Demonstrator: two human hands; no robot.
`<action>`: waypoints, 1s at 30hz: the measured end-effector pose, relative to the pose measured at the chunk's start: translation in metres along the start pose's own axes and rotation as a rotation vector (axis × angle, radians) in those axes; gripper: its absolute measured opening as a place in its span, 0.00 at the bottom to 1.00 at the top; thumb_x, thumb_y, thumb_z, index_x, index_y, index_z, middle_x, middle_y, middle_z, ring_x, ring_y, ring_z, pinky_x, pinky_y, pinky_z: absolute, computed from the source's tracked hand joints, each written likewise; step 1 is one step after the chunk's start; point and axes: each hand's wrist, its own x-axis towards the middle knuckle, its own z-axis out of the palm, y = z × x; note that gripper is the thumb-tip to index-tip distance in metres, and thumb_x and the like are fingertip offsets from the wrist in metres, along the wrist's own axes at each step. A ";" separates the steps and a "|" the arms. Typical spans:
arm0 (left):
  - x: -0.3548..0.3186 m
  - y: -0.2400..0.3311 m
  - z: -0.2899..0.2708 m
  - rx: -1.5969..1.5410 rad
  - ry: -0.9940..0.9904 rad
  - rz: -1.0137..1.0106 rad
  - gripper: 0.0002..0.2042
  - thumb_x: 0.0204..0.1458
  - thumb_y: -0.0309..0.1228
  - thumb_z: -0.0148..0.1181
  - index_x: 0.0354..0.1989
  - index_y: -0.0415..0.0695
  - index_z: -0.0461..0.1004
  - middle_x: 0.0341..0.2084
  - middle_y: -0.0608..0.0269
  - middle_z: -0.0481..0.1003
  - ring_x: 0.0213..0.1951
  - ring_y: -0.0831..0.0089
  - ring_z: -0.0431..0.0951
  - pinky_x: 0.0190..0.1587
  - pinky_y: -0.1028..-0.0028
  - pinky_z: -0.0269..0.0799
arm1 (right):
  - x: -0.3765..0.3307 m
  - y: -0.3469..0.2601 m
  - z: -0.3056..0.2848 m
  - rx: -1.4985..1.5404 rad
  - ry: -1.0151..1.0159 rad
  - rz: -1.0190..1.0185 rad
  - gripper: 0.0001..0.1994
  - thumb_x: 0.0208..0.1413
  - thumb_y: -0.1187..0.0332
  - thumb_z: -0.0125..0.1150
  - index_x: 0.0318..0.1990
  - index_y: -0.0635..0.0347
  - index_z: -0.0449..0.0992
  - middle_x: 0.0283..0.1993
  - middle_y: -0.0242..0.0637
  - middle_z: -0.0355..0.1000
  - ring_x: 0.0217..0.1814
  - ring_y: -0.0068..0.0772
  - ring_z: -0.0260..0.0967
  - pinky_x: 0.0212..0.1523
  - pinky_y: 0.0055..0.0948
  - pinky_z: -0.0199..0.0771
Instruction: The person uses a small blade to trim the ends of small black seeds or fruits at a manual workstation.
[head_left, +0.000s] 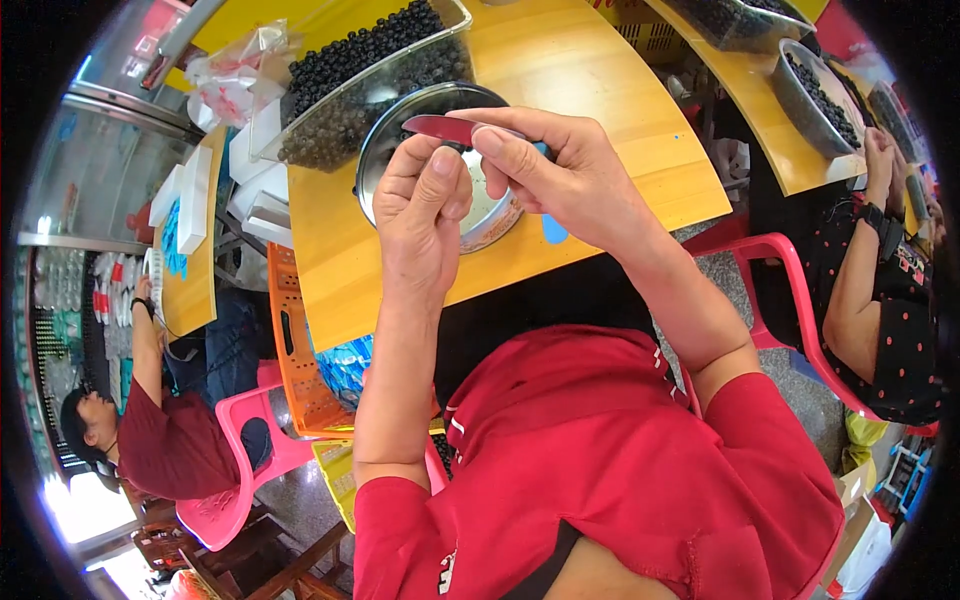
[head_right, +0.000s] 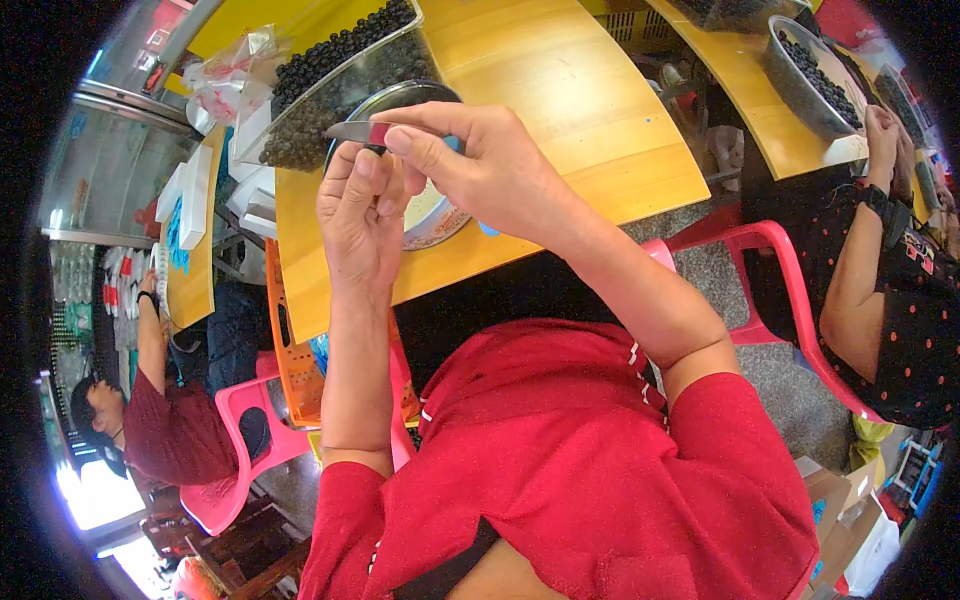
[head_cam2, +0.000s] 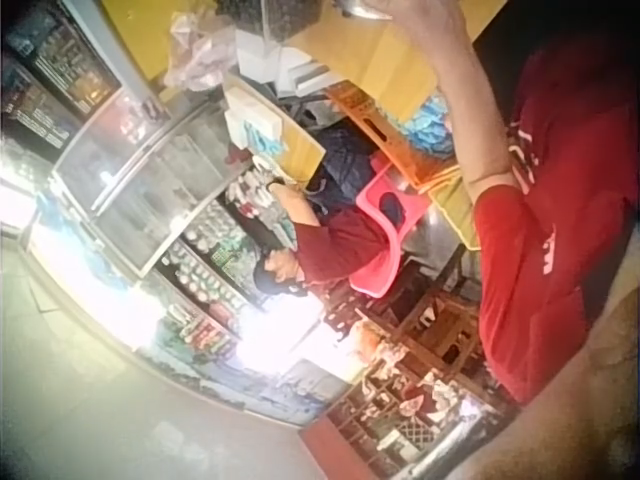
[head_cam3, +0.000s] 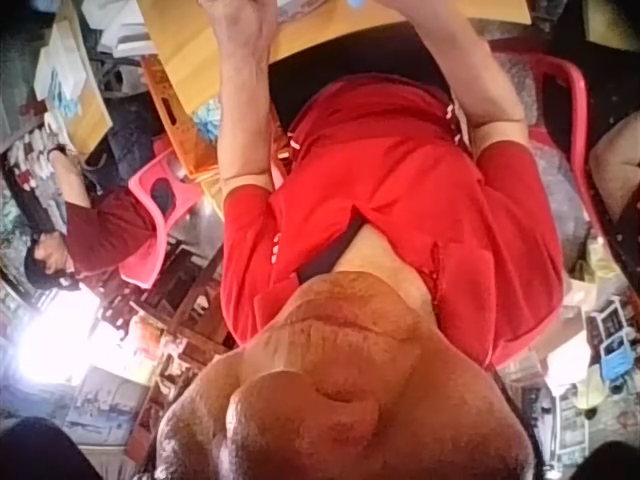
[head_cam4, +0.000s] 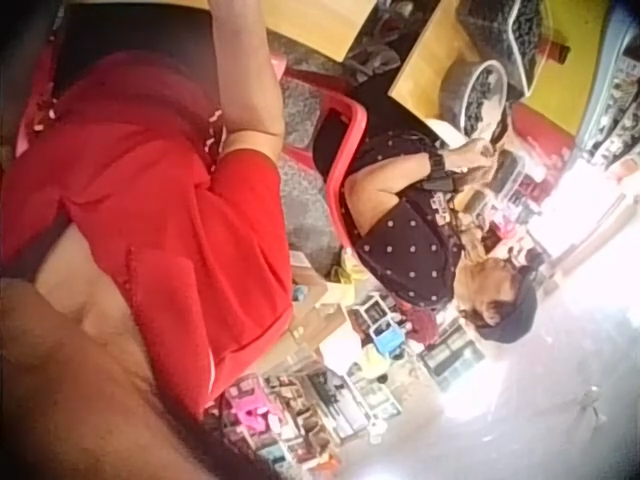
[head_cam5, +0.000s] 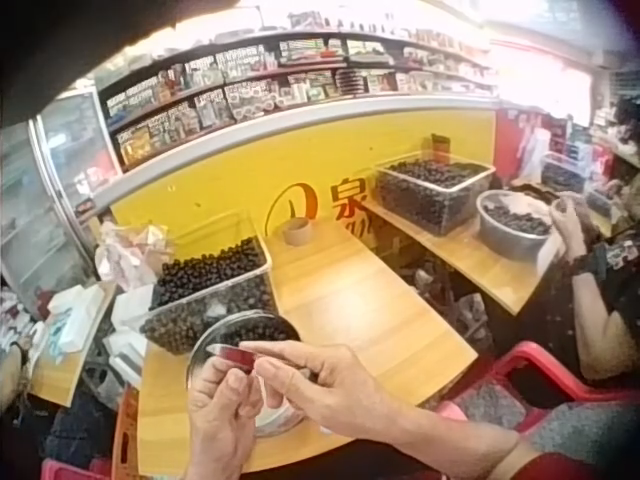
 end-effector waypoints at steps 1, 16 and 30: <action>0.000 0.000 0.000 0.008 -0.005 -0.006 0.08 0.57 0.28 0.57 0.43 0.41 0.71 0.21 0.72 0.67 0.22 0.84 0.59 0.24 0.84 0.53 | 0.000 0.000 -0.001 0.000 0.001 0.001 0.16 0.63 0.64 0.52 0.54 0.62 0.73 0.23 0.26 0.66 0.20 0.09 0.55 0.18 0.13 0.53; -0.004 0.020 -0.008 0.227 -0.057 -0.013 0.10 0.55 0.29 0.60 0.41 0.36 0.72 0.24 0.70 0.71 0.23 0.85 0.60 0.25 0.83 0.54 | 0.003 0.008 -0.006 -0.093 -0.043 -0.115 0.12 0.62 0.67 0.54 0.46 0.63 0.77 0.20 0.24 0.64 0.21 0.11 0.58 0.20 0.16 0.56; 0.046 0.031 -0.048 0.186 0.100 -0.388 0.10 0.56 0.29 0.49 0.41 0.37 0.72 0.29 0.60 0.72 0.19 0.81 0.62 0.16 0.84 0.51 | 0.012 0.008 -0.023 0.201 0.042 0.118 0.14 0.62 0.63 0.54 0.46 0.64 0.76 0.23 0.26 0.66 0.18 0.09 0.52 0.18 0.13 0.51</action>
